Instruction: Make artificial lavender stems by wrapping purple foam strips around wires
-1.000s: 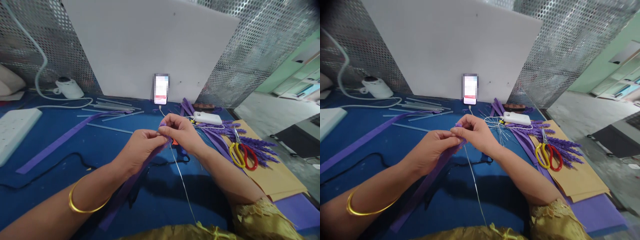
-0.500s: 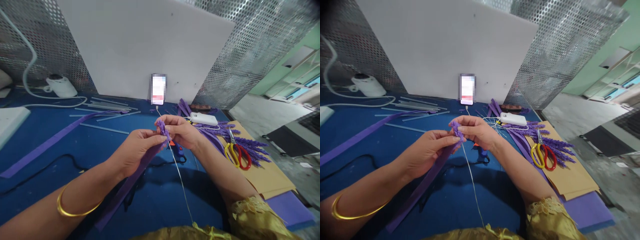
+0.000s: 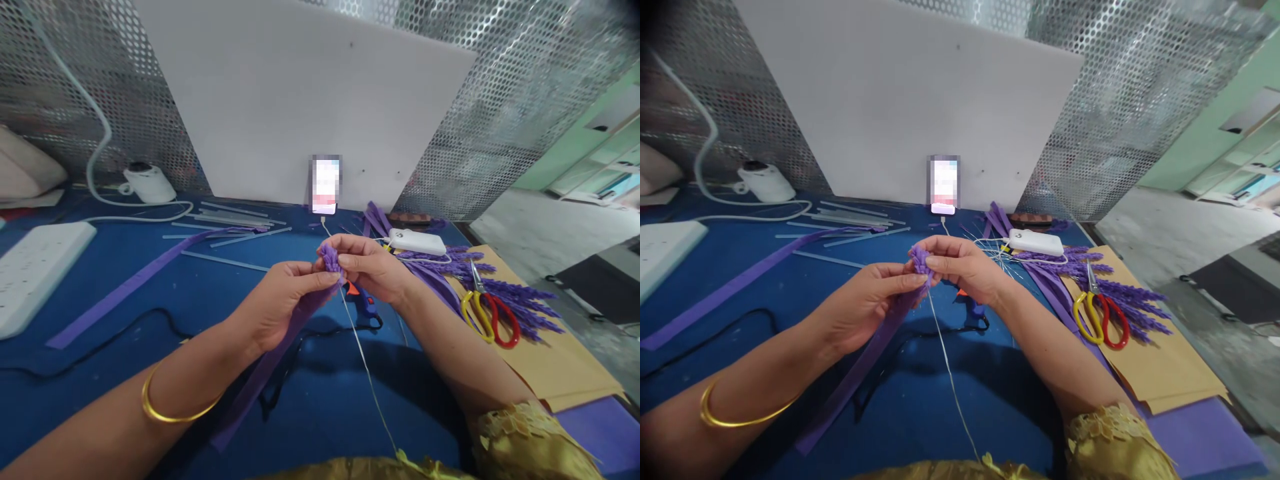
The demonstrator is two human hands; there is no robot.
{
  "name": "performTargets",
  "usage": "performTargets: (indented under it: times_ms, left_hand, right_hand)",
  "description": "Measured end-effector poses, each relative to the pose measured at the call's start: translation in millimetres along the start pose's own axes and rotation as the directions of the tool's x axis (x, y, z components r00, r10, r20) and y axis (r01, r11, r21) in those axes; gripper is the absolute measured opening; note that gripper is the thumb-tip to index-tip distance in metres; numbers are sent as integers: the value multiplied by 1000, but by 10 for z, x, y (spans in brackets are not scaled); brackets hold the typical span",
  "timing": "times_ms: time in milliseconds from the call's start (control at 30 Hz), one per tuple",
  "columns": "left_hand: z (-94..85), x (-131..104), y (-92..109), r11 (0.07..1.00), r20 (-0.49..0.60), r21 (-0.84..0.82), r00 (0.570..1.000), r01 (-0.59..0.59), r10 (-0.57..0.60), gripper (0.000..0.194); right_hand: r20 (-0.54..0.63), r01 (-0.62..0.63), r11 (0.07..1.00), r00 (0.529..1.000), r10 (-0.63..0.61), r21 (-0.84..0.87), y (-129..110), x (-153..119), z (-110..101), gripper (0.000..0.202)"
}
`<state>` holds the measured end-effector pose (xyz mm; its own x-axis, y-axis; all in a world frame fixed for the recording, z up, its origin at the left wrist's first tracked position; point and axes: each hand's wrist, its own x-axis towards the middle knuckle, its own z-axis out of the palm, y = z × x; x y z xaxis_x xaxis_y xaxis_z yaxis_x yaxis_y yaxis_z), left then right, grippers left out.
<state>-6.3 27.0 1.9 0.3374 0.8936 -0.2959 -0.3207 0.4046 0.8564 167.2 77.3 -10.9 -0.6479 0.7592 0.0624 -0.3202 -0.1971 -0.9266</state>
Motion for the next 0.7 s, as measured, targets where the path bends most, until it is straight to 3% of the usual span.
performTargets:
  times_ms: [100, 433, 700]
  left_hand:
    - [0, -2, 5, 1000, 18, -22, 1000, 10, -10, 24]
    - [-92, 41, 107, 988, 128, 140, 989, 62, -80, 25]
    - [-129, 50, 78, 967, 100, 252, 993, 31, -58, 26]
  right_hand:
    - [33, 15, 1000, 999, -15, 14, 12, 10, -36, 34]
    - [47, 41, 999, 998, -41, 6, -22, -15, -35, 29]
    - [75, 55, 998, 996, -54, -7, -10, -24, -19, 26]
